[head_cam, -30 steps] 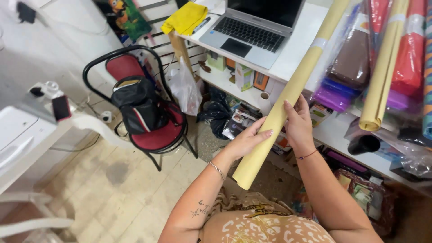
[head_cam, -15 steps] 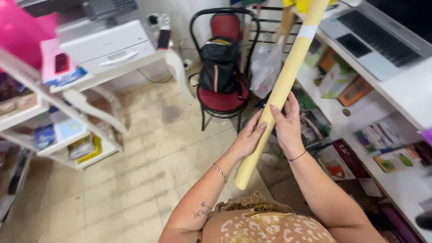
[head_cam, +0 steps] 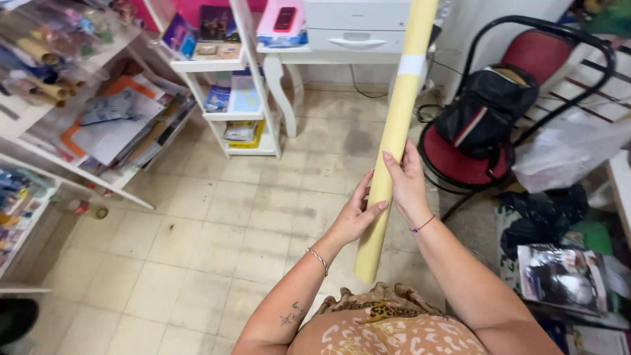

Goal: Organizing and sorting various stationery items including wrapping paper rolls and folders in a shop area.

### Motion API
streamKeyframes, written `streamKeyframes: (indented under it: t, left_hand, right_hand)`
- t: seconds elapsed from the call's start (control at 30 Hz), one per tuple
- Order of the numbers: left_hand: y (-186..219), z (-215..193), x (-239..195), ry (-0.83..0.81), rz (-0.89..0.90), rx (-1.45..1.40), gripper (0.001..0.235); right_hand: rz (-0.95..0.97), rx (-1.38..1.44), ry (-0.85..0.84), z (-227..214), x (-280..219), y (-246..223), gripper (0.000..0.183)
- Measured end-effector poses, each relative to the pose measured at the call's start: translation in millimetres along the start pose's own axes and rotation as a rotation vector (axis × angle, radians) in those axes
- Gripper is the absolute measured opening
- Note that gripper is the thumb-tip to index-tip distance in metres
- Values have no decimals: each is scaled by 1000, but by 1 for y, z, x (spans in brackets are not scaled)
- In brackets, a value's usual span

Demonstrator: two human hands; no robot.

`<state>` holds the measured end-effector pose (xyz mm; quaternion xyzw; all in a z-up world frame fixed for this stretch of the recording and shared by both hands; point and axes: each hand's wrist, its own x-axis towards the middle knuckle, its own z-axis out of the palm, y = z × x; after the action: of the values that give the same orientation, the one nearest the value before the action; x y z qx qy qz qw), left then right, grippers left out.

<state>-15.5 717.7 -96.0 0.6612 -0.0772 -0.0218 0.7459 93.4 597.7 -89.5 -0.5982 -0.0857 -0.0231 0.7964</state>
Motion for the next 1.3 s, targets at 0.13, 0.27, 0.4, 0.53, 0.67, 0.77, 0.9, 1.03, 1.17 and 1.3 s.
streamKeyframes:
  t: [0.13,0.27,0.4,0.53,0.67,0.77,0.9,1.03,1.17,1.3]
  left_hand:
    - [28,-47,-25,93,13,53,94]
    - [31,-89,-45,192,47,8,93]
    - [29,-132,-70,291,48,24,91]
    - [33,-167,-93,387,54,7,92]
    - [27,-204,-110,518,48,10,92]
    - [33,-234,-115,604,59,13,93]
    - [26,-282,-102,720,43,27,92]
    - [17,-330,-76,799,83,15,92]
    - [2,-376,-53,881,102,-13,93]
    - [-3,-414,-45,940,113,-15,91]
  right_hand:
    - [14,-3,-139,74,-13,11,68]
    - [46,17,-282,132,-24,29,72]
    - [96,21,-405,184,-29,42,72]
    - [131,4,-527,231,-33,67,72]
    - [183,-28,-679,279,-35,82,76]
    - [207,-42,-790,317,-29,89,79]
    - [230,-38,-941,364,-6,102,82]
    - [236,-29,-1038,410,33,129,82]
    - [271,-30,-1120,452,69,165,84]
    - [295,-26,-1162,489,87,192,85]
